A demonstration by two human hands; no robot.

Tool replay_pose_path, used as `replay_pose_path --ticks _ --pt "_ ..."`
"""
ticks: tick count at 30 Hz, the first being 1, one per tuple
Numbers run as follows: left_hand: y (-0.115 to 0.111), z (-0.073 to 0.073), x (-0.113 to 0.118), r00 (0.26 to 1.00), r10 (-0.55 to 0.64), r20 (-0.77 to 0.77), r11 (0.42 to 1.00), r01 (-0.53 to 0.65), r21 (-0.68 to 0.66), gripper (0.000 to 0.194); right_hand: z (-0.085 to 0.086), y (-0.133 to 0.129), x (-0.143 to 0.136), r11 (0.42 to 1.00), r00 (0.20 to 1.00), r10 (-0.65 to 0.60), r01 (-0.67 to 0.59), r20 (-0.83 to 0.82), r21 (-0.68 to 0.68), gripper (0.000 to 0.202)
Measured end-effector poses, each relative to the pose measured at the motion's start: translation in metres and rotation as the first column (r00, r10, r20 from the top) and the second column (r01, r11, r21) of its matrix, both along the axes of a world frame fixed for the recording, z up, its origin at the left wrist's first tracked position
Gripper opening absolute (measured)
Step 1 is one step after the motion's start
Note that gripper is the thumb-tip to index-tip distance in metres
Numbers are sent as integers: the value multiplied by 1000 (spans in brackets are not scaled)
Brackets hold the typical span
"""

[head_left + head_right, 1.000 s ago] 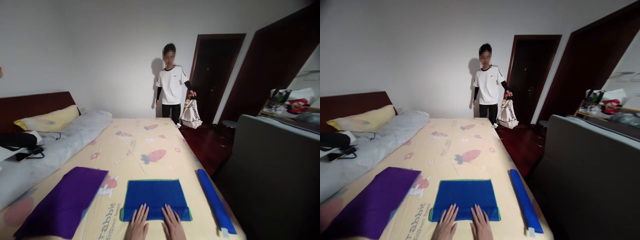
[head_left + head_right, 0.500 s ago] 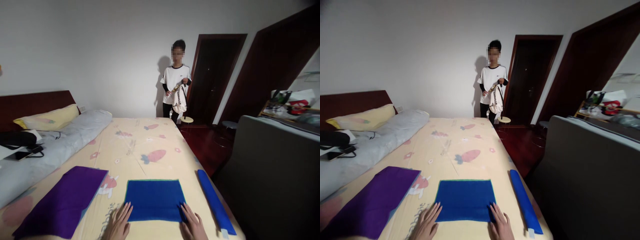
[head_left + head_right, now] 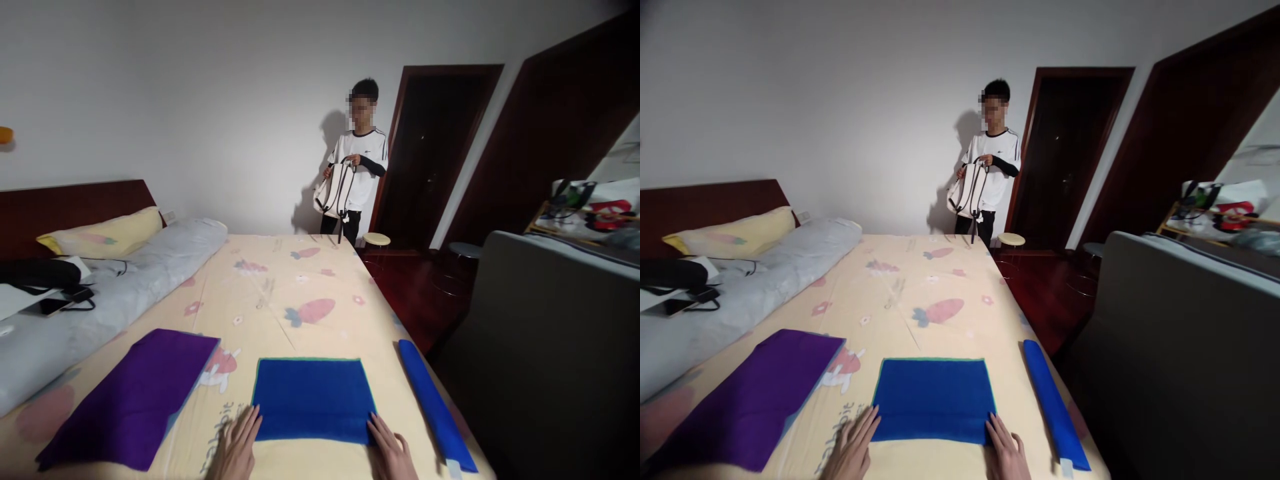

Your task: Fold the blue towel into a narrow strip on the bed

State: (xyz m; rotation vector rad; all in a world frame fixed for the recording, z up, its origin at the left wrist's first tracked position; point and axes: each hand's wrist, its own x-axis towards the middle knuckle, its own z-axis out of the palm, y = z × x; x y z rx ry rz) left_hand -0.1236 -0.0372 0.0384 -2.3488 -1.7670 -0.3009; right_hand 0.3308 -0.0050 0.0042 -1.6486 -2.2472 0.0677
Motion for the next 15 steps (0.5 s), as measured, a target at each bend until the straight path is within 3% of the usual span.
replay_pose_path --ticks 3,7,11,15 --pt "5 -10 -12 1000 0 -20 999 1 50 75 2 5 7 1000 1000 7 -7 -4 -24 58" --pt "24 -17 -23 995 -96 14 995 95 40 64 19 16 6 998 997 33 -36 -67 -47 53" --pt "36 -2 -22 987 -112 116 993 109 38 47 37 21 5 996 984 -6 -11 -180 -93 44" --pt "27 19 -19 970 -108 216 994 102 40 39 37 18 11 993 936 -35 -7 -349 -117 41"
